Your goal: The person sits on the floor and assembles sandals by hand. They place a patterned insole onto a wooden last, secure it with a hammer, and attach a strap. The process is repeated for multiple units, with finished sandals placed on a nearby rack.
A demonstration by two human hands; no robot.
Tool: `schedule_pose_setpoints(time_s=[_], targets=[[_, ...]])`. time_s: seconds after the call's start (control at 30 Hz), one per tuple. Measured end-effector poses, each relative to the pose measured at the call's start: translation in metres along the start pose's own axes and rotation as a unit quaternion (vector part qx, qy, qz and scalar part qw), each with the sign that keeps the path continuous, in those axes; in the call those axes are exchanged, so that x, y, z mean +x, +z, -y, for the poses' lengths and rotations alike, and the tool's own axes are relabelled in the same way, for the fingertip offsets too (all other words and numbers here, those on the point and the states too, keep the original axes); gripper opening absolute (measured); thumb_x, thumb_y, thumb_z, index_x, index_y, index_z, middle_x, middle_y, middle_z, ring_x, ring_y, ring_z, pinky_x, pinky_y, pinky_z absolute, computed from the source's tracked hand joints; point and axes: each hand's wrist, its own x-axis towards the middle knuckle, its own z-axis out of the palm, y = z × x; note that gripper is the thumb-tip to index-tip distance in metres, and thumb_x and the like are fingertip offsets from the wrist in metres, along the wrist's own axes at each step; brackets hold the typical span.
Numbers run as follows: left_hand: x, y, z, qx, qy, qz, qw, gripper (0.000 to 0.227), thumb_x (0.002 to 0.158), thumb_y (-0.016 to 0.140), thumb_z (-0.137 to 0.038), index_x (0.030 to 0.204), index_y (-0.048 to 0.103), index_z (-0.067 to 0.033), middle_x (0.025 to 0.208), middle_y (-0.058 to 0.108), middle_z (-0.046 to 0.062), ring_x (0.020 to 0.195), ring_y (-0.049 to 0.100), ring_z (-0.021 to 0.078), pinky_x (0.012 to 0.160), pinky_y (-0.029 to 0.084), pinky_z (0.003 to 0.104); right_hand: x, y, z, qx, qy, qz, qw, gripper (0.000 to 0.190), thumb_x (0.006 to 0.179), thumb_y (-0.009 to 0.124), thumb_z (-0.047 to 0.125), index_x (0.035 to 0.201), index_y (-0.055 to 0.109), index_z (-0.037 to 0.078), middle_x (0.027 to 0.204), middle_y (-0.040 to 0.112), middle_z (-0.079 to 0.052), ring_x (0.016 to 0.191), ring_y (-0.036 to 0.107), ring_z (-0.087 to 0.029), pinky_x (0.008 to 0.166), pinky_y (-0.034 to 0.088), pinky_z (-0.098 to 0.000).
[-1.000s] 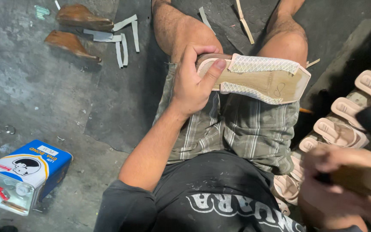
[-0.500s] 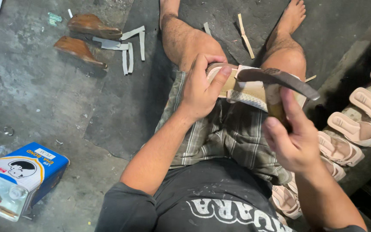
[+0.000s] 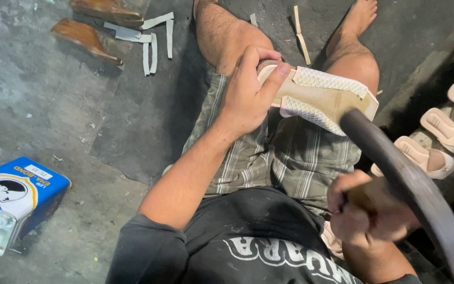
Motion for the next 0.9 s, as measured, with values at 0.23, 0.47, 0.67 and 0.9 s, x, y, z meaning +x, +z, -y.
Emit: schedule_pose_setpoints(time_s=[0.23,0.47,0.67,0.9], targets=[[0.009,-0.001,-0.003,0.004,0.004,0.01,1.0,0.036,0.107,0.061,-0.035,0.122,0.057,-0.002,0.115,0.069,0.015,0.111,0.069,0.0275,0.098,0.053,0.038,-0.005,-0.016,-0.009,-0.171,0.06,0.053,0.982,0.034,0.1,0.059,0.01,0.129,0.055,-0.008,0.084,0.063,-0.011,0.063,0.051,-0.016,0.058,0.044,-0.03],[0.012,0.0,-0.008,-0.007,-0.008,0.017,1.0,0.034,0.107,0.061,-0.033,0.121,0.058,-0.0021,0.113,0.069,0.013,0.109,0.069,0.0237,0.098,0.054,0.034,-0.021,-0.031,-0.022,-0.22,-0.004,0.057,0.974,0.012,0.099,0.056,0.001,0.097,0.056,0.013,0.085,0.06,0.0,0.053,0.054,-0.013,0.046,0.04,-0.0285],[0.011,0.002,-0.011,-0.017,-0.025,0.036,0.999,0.032,0.109,0.059,-0.032,0.121,0.059,-0.0018,0.113,0.068,0.009,0.109,0.066,0.0179,0.099,0.053,0.032,-0.029,-0.037,-0.015,-0.078,0.017,0.04,0.996,0.026,0.096,0.059,0.002,0.12,0.062,-0.006,0.093,0.062,-0.016,0.065,0.054,-0.021,0.053,0.044,-0.0329],[0.017,0.003,-0.014,0.005,-0.013,0.037,0.999,0.031,0.11,0.06,-0.032,0.118,0.06,-0.0019,0.111,0.068,0.009,0.108,0.064,0.0176,0.099,0.051,0.031,-0.033,-0.044,-0.014,-0.232,0.09,-0.015,0.968,0.043,0.101,0.06,0.007,0.142,0.049,0.0,0.086,0.061,-0.011,0.065,0.052,-0.014,0.062,0.046,-0.0296]])
